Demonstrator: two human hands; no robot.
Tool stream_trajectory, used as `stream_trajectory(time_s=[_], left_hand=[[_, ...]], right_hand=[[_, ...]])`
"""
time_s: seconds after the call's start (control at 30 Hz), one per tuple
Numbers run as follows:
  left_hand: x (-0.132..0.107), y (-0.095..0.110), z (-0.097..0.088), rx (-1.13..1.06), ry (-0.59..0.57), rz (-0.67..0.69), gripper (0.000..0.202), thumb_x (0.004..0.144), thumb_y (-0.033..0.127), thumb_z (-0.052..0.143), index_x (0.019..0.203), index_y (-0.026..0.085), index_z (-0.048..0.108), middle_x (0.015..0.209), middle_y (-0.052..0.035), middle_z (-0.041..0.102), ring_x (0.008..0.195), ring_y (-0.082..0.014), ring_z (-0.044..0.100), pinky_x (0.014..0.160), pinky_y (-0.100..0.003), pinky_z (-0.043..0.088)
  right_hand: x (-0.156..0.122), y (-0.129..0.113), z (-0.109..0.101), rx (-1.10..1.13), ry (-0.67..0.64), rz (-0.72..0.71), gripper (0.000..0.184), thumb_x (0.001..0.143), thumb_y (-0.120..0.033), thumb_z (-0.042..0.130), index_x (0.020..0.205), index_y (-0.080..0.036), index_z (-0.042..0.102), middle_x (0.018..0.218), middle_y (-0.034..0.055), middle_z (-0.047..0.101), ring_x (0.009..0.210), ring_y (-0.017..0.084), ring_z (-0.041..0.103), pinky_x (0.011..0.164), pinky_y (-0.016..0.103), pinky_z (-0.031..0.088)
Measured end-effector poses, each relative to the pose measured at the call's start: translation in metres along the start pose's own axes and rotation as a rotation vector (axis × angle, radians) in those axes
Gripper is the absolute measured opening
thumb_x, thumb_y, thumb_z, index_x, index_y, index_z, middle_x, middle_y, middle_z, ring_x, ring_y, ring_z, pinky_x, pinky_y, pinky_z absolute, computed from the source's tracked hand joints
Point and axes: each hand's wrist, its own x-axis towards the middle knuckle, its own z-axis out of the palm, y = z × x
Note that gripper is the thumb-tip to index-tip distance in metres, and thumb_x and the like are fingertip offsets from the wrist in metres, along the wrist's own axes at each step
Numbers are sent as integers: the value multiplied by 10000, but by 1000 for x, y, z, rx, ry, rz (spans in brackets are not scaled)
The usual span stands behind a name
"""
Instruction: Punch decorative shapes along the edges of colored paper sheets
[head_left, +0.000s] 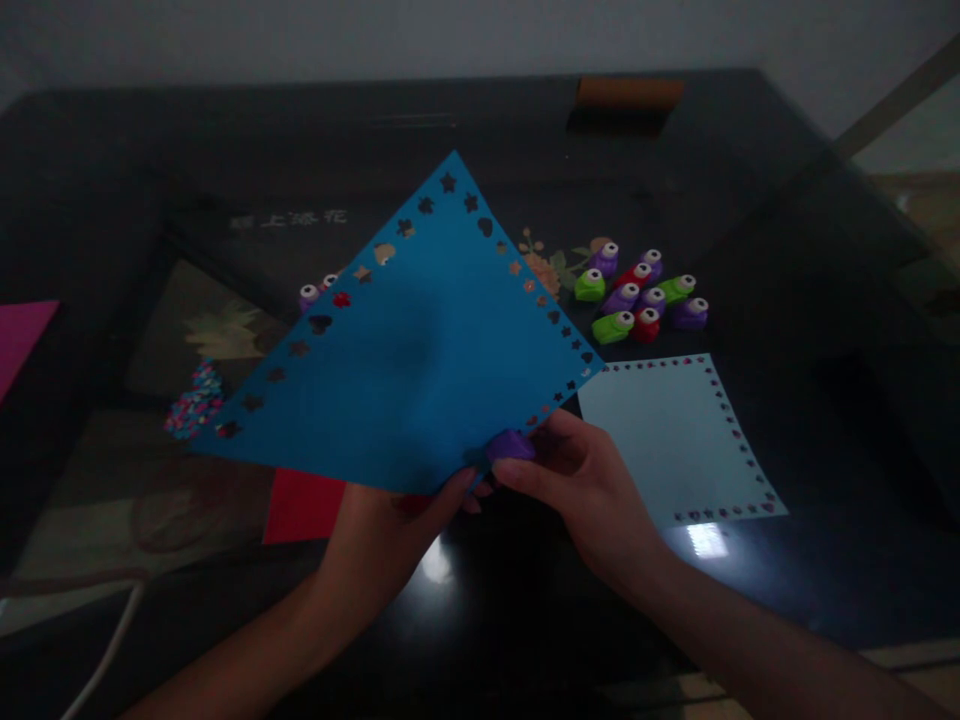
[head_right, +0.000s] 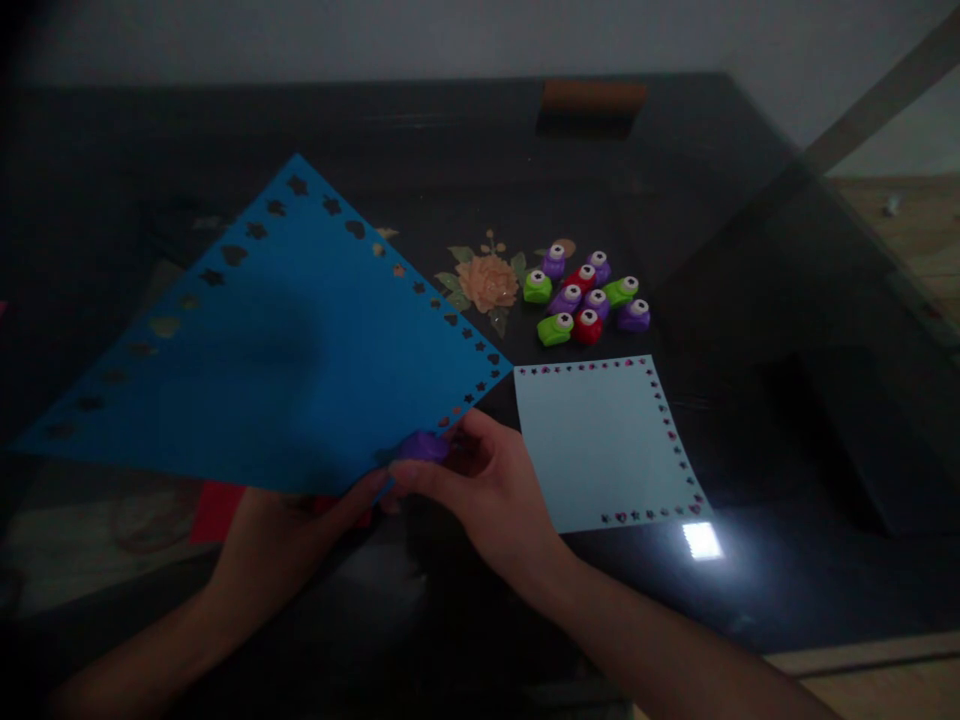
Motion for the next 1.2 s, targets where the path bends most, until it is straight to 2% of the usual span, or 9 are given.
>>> stream_trajectory(time_s=[0.17,0.33,0.47,0.6,0.77,0.87,1.03,1.2], left_hand=[[-3,-2,0,29,-23,-60,132,722,175,605,629,250,660,629,1,746,564,-192,710,584,-284,602],[-7,-7,-2,37,-43,-30,92,745,187,614,715,218,695,696,-11,759,616,-187,712,616,-276,588],[-9,-8,-3,106,8,-47,59,748,231,633,735,204,684,731,-24,757,670,-200,708,675,-303,583],[-8,-10,-4,112,1,-76,91,754,283,630,776,202,667,799,-53,759,804,-226,711,791,-350,571],[-4,-16,-2,116,40,-67,144,747,307,629,814,190,682,830,-77,753,846,-243,708,825,-379,562],[-3,-14,-1,92,25,-76,128,733,279,626,814,203,688,796,-54,759,826,-236,715,788,-349,578],[-2,-9,-1,9,-43,-134,136,768,238,567,684,218,673,658,-12,747,619,-195,711,661,-294,598],[0,-8,-2,-1,-39,-152,157,769,253,551,678,222,676,655,-6,749,626,-193,714,682,-291,595]], right_hand=[[-1,0,-1,-7,-3,21,215,676,-291,790,784,-217,619,681,-27,681,647,144,649,675,295,528],[-2,-1,-2,-21,20,23,237,647,-299,807,777,-223,624,705,-22,682,664,150,641,691,305,528],[-2,-3,-2,-35,36,39,246,628,-278,818,794,-217,647,763,-14,693,699,142,634,687,283,521],[-3,-3,-3,-39,27,35,240,630,-247,816,810,-224,659,766,-24,698,704,131,635,685,261,520],[-3,-4,-4,-59,23,28,290,616,-254,824,860,-217,670,844,3,718,790,160,651,755,302,532],[-3,-4,-3,-73,18,25,280,613,-275,827,837,-217,669,827,5,718,772,164,654,748,308,539],[-2,-6,-1,-98,-4,8,274,643,-308,806,869,-233,670,803,1,712,733,162,661,717,301,550],[-2,-6,-1,-109,-4,20,290,636,-270,804,886,-241,660,841,-5,708,740,153,666,704,284,547]])
